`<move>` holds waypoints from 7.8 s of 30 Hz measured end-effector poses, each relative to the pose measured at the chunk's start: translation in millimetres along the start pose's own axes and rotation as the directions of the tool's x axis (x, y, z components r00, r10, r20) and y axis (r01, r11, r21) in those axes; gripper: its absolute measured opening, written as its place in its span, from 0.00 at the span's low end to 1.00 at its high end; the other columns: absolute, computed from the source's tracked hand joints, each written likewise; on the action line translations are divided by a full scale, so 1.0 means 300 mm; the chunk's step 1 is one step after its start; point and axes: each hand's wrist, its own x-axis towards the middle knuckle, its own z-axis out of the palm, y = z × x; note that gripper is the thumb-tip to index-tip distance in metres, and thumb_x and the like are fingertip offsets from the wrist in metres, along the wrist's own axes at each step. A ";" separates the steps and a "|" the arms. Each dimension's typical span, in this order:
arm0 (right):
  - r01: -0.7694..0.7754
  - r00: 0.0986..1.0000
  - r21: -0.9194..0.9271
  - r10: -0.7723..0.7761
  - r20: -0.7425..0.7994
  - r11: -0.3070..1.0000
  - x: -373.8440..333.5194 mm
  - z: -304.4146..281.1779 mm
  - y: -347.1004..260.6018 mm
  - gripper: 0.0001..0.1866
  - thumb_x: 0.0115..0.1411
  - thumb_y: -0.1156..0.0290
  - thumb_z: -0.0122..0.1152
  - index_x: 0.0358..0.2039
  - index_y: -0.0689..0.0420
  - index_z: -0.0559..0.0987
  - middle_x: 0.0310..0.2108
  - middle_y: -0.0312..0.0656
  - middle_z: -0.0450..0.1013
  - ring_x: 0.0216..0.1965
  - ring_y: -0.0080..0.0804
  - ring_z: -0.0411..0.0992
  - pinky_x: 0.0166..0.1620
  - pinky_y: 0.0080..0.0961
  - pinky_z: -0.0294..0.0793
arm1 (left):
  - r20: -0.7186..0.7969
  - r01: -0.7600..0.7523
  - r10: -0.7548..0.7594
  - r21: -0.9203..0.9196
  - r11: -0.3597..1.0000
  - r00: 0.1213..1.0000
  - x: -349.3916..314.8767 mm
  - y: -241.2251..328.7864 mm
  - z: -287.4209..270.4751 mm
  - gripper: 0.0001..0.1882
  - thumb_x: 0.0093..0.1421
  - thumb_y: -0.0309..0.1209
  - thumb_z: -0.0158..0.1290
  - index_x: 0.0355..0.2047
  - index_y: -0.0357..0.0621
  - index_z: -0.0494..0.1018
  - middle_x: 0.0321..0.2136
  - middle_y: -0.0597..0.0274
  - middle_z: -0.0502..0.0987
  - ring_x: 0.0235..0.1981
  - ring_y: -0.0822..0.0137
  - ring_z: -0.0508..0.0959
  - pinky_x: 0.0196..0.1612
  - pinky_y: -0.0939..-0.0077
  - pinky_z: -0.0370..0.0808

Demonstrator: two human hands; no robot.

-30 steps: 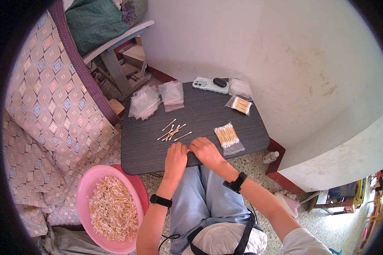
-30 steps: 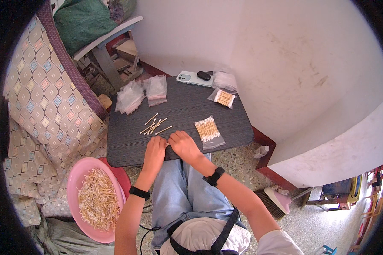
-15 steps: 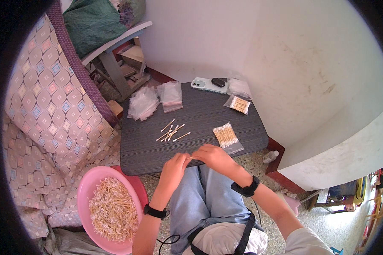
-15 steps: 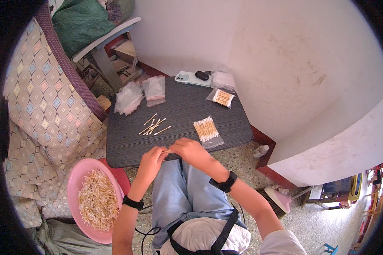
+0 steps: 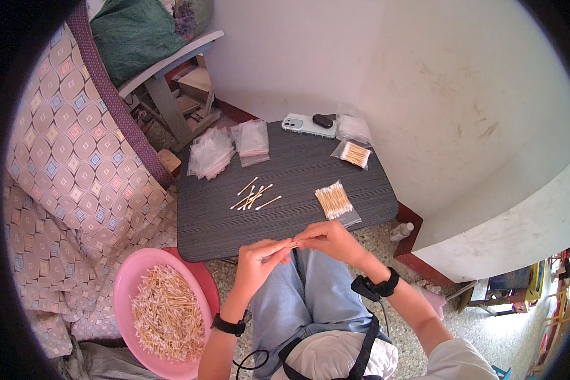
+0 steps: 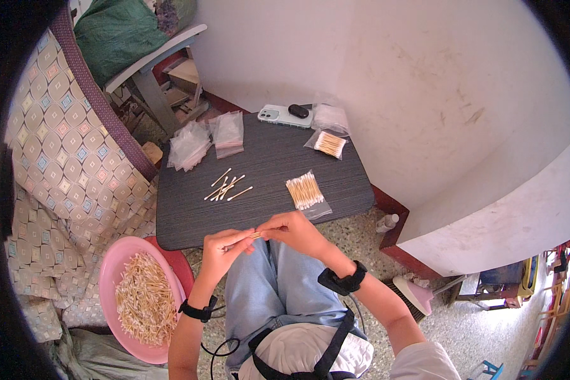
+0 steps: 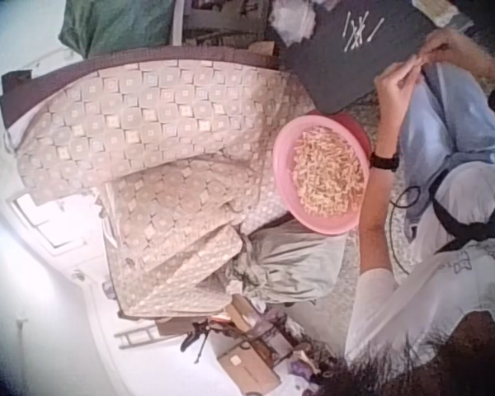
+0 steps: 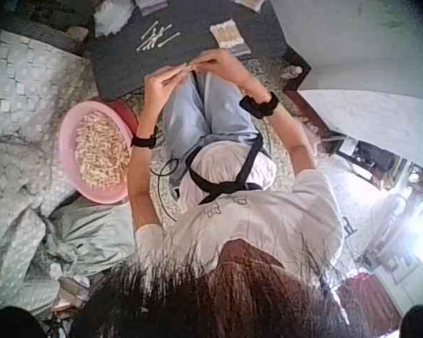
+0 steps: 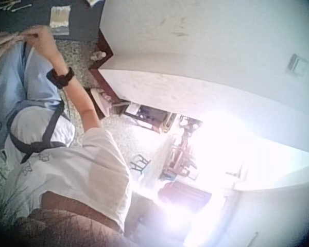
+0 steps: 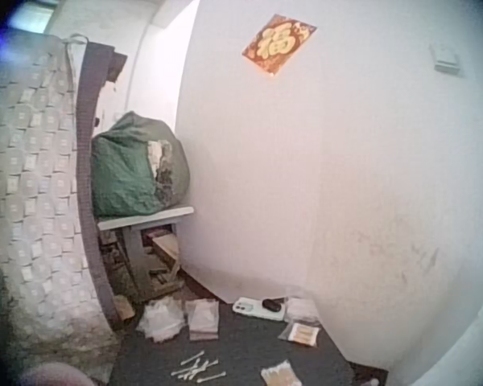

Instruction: Picking up bundles of cotton swabs and placing them into small plastic zip bags.

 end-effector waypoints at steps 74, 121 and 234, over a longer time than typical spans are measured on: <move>-0.153 0.839 -0.543 -0.182 -0.513 0.826 -0.272 -0.080 0.188 0.06 0.55 0.74 0.60 0.32 0.61 0.79 0.23 0.51 0.73 0.26 0.50 0.71 0.30 0.39 0.70 | -0.056 -0.219 0.275 0.464 0.858 0.960 0.189 -0.099 0.375 0.07 0.52 0.22 0.57 0.30 0.39 0.70 0.36 0.58 0.72 0.40 0.55 0.73 0.43 0.63 0.71; -0.103 0.615 -0.290 -0.169 -0.770 0.951 -0.146 0.013 0.187 0.06 0.51 0.84 0.62 0.32 0.65 0.78 0.32 0.44 0.76 0.32 0.33 0.78 0.37 0.24 0.79 | 0.059 -0.196 0.192 0.494 0.847 0.980 0.170 -0.066 0.404 0.15 0.62 0.26 0.46 0.47 0.29 0.64 0.45 0.42 0.74 0.50 0.52 0.74 0.55 0.61 0.68; 0.060 0.891 0.315 0.092 -0.444 0.947 -0.075 -0.073 0.106 0.11 0.60 0.72 0.60 0.41 0.64 0.79 0.33 0.36 0.77 0.34 0.17 0.72 0.38 0.17 0.71 | -0.032 0.216 -0.280 -0.555 0.804 0.959 0.184 -0.024 0.253 0.08 0.62 0.28 0.54 0.37 0.36 0.75 0.33 0.65 0.79 0.35 0.79 0.76 0.40 0.84 0.72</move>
